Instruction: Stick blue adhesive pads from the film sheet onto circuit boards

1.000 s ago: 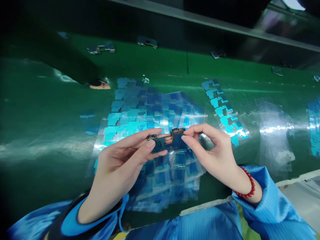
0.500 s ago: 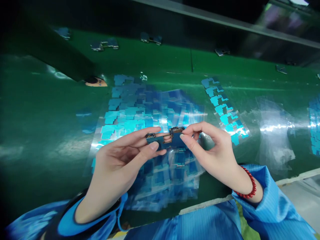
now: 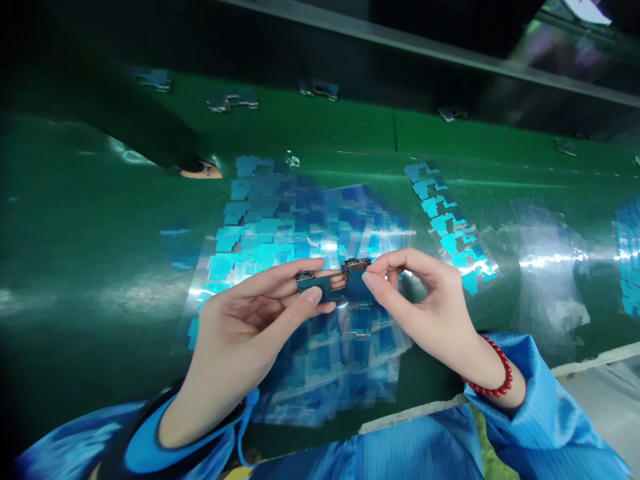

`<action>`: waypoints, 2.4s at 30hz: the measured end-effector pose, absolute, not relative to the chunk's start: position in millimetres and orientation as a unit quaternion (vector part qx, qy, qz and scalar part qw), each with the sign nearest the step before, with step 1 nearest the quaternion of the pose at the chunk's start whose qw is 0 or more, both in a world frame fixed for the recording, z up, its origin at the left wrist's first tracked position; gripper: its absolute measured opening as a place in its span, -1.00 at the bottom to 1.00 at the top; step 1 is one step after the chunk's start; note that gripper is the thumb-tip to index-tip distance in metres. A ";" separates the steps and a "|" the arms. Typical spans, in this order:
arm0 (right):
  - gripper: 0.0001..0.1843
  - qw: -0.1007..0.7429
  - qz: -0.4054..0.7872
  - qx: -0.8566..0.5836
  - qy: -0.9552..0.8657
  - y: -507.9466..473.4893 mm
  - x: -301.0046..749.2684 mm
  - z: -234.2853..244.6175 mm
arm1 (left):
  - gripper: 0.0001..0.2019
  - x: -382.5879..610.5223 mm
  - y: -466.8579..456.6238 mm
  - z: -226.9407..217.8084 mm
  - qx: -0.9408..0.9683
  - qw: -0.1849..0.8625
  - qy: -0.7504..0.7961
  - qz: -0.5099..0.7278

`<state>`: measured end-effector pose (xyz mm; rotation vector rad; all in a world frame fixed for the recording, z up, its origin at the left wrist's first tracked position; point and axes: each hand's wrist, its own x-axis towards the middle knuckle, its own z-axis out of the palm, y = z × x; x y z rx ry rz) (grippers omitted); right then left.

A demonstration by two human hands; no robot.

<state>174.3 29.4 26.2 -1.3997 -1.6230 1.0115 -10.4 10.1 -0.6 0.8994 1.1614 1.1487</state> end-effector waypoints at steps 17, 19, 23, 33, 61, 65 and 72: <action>-0.92 0.397 0.376 -0.534 -0.645 28.9 174.5 22.9 | -0.79 -13.2 12.1 6.1 0.313 0.652 0.451 0.523; -0.92 0.396 0.379 -0.534 -0.644 29.0 175.0 22.1 | -0.78 -13.6 11.5 5.7 0.312 0.654 0.451 0.522; -0.91 0.395 0.383 -0.536 -0.641 28.5 175.4 20.5 | -0.76 -14.0 11.3 5.6 0.319 0.662 0.434 0.521; -0.88 0.400 0.411 -0.541 -0.616 28.5 168.7 16.8 | -0.78 -14.0 9.8 8.4 0.308 0.663 0.444 0.518; -0.72 0.399 0.321 -0.483 -0.711 30.7 173.7 12.7 | -0.85 -14.8 12.0 -0.5 0.306 0.668 0.436 0.520; -0.75 0.396 0.291 -0.461 -0.739 31.7 173.5 11.5 | -0.86 -14.0 12.0 0.1 0.312 0.659 0.437 0.527; -0.86 0.409 0.316 -0.453 -0.727 31.3 172.2 12.4 | -0.82 -10.5 12.1 -5.6 0.326 0.632 0.475 0.518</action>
